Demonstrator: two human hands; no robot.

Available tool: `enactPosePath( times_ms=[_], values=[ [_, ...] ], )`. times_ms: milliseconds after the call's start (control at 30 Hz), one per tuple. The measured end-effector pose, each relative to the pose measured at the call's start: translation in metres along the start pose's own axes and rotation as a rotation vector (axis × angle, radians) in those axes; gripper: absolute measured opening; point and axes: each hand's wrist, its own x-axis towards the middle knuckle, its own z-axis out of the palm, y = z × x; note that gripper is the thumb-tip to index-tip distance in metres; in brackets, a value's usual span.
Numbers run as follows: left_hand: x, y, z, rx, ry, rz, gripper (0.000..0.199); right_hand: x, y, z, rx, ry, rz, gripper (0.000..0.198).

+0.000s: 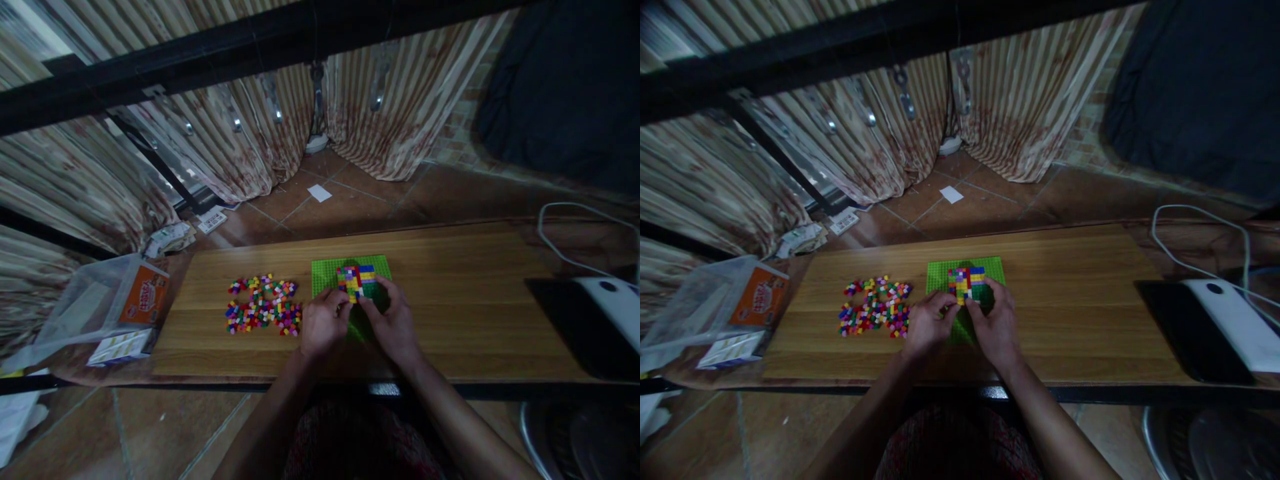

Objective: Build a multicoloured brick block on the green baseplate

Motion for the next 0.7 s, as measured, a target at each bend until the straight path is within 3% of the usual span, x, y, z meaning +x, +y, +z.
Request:
enactPosePath(
  times_ms=[333, 700],
  values=[
    [-0.003, -0.002, 0.009, -0.023, 0.083, 0.004, 0.013, -0.003, -0.001, 0.011, -0.019, -0.004, -0.004, 0.056],
    [-0.008, -0.011, 0.022, 0.11, 0.17, 0.106, 0.018, -0.002, 0.0, 0.015, -0.02, 0.005, 0.0, 0.054]
  ],
)
